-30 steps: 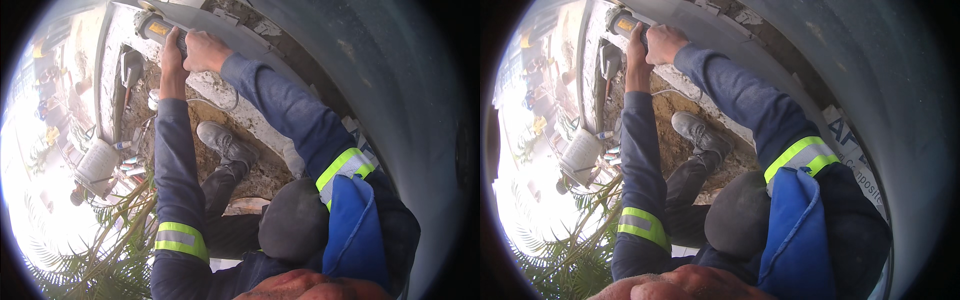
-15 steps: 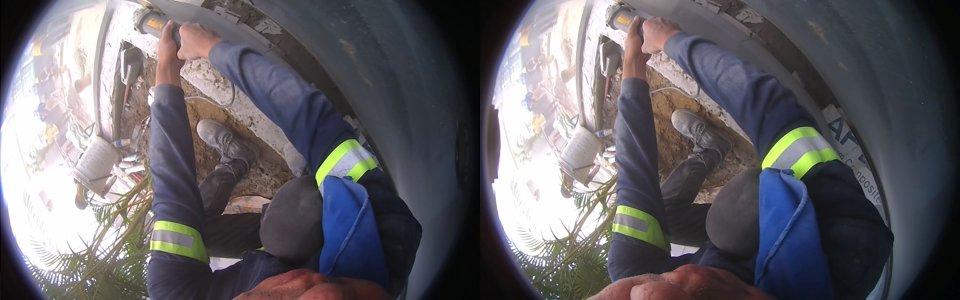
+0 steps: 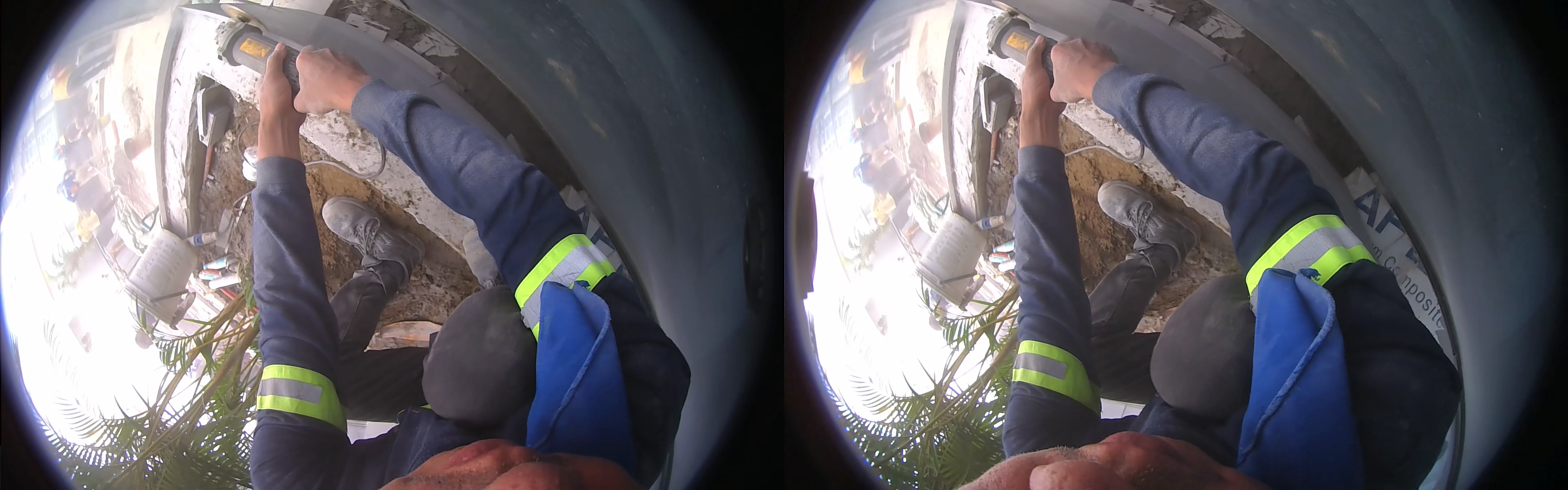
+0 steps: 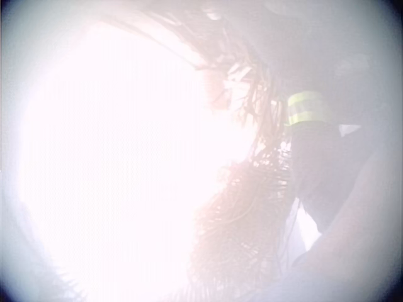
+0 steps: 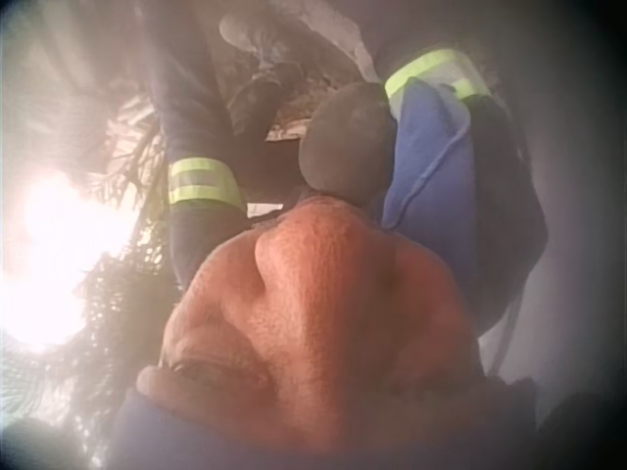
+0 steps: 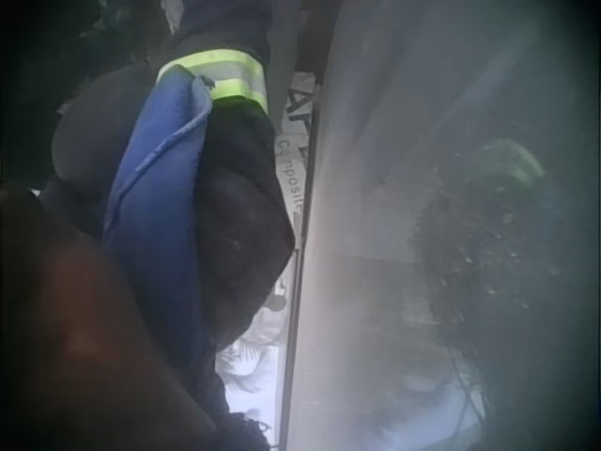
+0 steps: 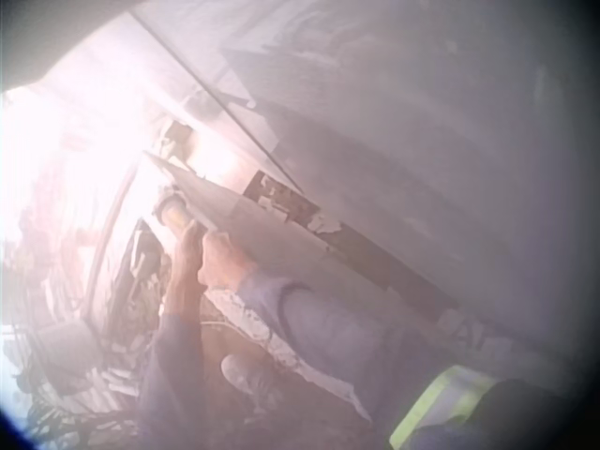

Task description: The person uses an angle grinder to smooth a curved concrete or stone surface. They hold the tool with both hands and move it along the edge, generating dust. The person briefly pauses to wipe the surface with their hand before resuming grinding.

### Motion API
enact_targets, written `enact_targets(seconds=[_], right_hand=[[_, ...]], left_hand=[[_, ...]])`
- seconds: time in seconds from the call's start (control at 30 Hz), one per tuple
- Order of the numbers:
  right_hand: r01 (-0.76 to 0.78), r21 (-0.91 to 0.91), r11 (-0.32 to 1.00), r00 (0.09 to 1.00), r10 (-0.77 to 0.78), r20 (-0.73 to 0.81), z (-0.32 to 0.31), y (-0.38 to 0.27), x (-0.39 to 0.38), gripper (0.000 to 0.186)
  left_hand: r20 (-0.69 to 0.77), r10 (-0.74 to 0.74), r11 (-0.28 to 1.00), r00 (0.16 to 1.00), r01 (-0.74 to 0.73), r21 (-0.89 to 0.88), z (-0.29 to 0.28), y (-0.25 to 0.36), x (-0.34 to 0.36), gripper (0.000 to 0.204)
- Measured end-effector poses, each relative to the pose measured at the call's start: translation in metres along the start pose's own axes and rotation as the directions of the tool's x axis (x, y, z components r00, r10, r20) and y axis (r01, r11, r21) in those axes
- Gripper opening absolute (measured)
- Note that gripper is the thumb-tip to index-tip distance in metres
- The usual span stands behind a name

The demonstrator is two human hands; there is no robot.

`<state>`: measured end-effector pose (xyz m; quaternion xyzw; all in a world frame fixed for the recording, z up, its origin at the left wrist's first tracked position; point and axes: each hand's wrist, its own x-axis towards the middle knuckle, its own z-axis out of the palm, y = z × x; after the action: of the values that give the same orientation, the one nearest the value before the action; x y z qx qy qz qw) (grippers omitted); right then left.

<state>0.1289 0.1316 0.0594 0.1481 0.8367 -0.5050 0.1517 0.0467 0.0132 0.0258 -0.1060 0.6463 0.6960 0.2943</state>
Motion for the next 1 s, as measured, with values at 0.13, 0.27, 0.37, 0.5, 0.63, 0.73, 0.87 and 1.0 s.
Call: enact_targets(seconds=[0.13,0.27,0.37,0.5,0.63,0.73,0.87,1.0], right_hand=[[-0.023,0.004,1.0,1.0,0.023,0.018,-0.002,0.002,-0.004,0.045],[0.017,0.034,0.999,1.0,-0.017,0.017,-0.001,0.002,0.003,0.046],[0.027,0.039,0.999,1.0,-0.027,0.0,0.004,0.003,0.011,0.046],[-0.006,0.034,0.999,1.0,0.005,0.023,0.008,0.005,0.021,0.046],[-0.023,0.054,0.998,0.999,0.021,0.038,0.008,0.002,0.026,0.046],[-0.021,0.037,0.999,0.999,0.02,0.033,0.01,-0.003,0.031,0.046],[-0.04,0.04,0.998,0.994,0.036,0.106,0.006,-0.005,0.039,0.046],[-0.029,0.015,0.999,0.998,0.028,0.062,0.002,-0.002,0.024,0.045]], left_hand=[[-0.006,0.014,1.0,1.0,-0.014,-0.018,0.012,-0.001,-0.01,0.037],[0.026,-0.006,1.0,1.0,0.007,-0.007,-0.005,-0.001,0.006,0.037],[0.023,-0.01,1.0,1.0,0.01,-0.014,-0.01,-0.002,0.015,0.039],[0.008,-0.027,1.0,1.0,0.027,0.0,0.001,0.002,0.01,0.042],[0.005,-0.026,0.999,1.0,0.026,0.034,-0.005,0.003,0.015,0.044],[0.036,-0.035,0.999,0.999,0.035,0.006,-0.018,0.004,0.028,0.045],[0.033,-0.035,0.999,0.999,0.036,-0.028,-0.022,0.001,0.04,0.045],[0.019,-0.033,0.998,0.999,0.034,-0.05,-0.008,-0.001,0.023,0.042]])
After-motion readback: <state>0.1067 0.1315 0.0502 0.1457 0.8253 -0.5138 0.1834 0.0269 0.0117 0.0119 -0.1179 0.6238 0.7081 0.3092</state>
